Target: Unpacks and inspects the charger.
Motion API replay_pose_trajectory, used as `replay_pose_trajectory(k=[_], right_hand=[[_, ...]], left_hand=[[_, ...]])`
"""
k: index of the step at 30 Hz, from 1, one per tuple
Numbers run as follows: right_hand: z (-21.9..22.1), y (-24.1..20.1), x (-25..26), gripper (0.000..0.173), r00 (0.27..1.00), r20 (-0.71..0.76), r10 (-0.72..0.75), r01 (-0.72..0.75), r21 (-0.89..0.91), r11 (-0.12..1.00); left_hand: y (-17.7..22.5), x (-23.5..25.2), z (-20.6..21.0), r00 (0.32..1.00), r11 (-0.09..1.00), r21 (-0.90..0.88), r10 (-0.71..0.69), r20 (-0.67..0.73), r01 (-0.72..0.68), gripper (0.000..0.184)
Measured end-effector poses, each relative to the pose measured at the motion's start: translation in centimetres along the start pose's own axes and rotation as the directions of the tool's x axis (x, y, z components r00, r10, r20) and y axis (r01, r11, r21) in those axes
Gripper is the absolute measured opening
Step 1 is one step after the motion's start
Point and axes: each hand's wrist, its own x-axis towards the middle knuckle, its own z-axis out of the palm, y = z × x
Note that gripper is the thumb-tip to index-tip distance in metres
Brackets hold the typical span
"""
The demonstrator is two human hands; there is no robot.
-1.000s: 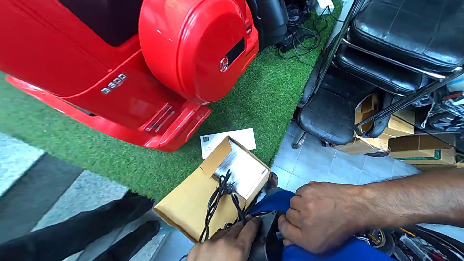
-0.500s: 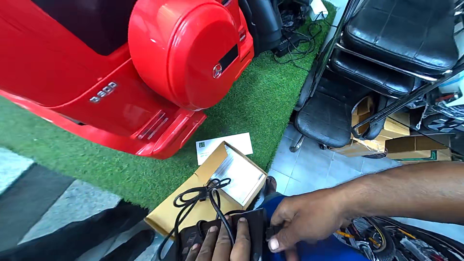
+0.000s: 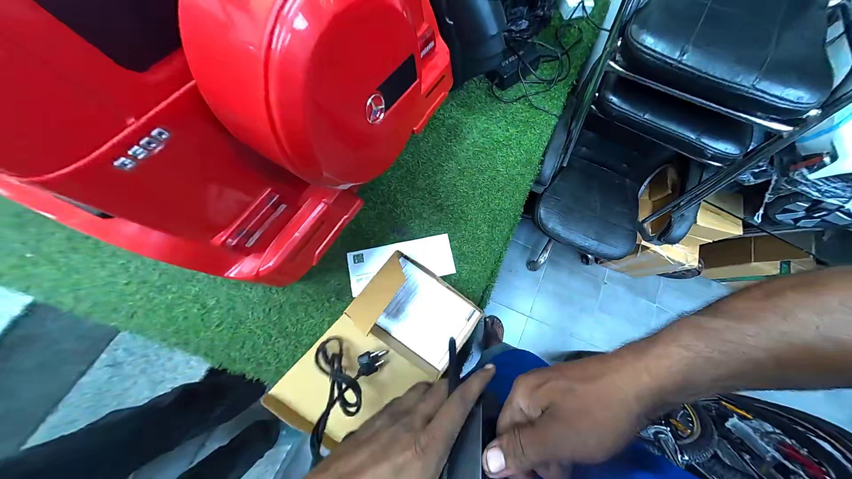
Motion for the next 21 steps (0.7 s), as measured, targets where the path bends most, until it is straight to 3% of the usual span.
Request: replay_pose_trajectory(k=[8, 11, 15, 17, 19, 20, 21], right_hand=[[0.7, 1.3, -3.7, 0.044, 0.99, -0.138, 0.01, 0.015, 0.182, 0.983], [0.1, 1.6, -5.7, 0.041, 0.979, -0.15, 0.138, -0.068, 0.397, 0.916], [-0.1, 1.9, -3.8, 0.044, 0.978, -0.129, -0.166, 0.193, 0.236, 0.952], [0.2, 3.0, -2.0, 0.04, 0.924, -0.282, -0.26, 0.314, 0.166, 0.935], [-0.4, 4.4, -0.3, 0.043, 0.81, -0.518, -0.274, 0.349, 0.051, 0.936], [-0.9, 5.3, 0.8, 0.061, 0.711, -0.634, -0.305, 0.36, -0.045, 0.932], [-1.5, 6.2, 1.9, 0.091, 0.621, -0.703, -0.347, 0.353, -0.144, 0.925]], left_hand=[[-1.7, -0.4, 1.7, 0.994, 0.952, -0.302, 0.075, 0.082, -0.046, 0.119], [-1.9, -0.5, 1.8, 0.988, 0.923, -0.354, 0.154, -0.015, -0.149, 0.118], [-5.1, 0.3, 3.1, 0.959, 0.866, -0.425, 0.189, -0.211, -0.264, 0.12], [-6.2, -0.2, 2.9, 0.939, 0.807, -0.494, 0.206, -0.275, -0.322, 0.123], [-6.4, -0.3, 2.6, 0.901, 0.76, -0.512, 0.225, -0.371, -0.401, 0.123], [-6.8, -0.1, 2.7, 0.874, 0.738, -0.514, 0.218, -0.434, -0.439, 0.123], [-7.5, 0.1, 3.1, 0.838, 0.716, -0.509, 0.195, -0.51, -0.477, 0.124]])
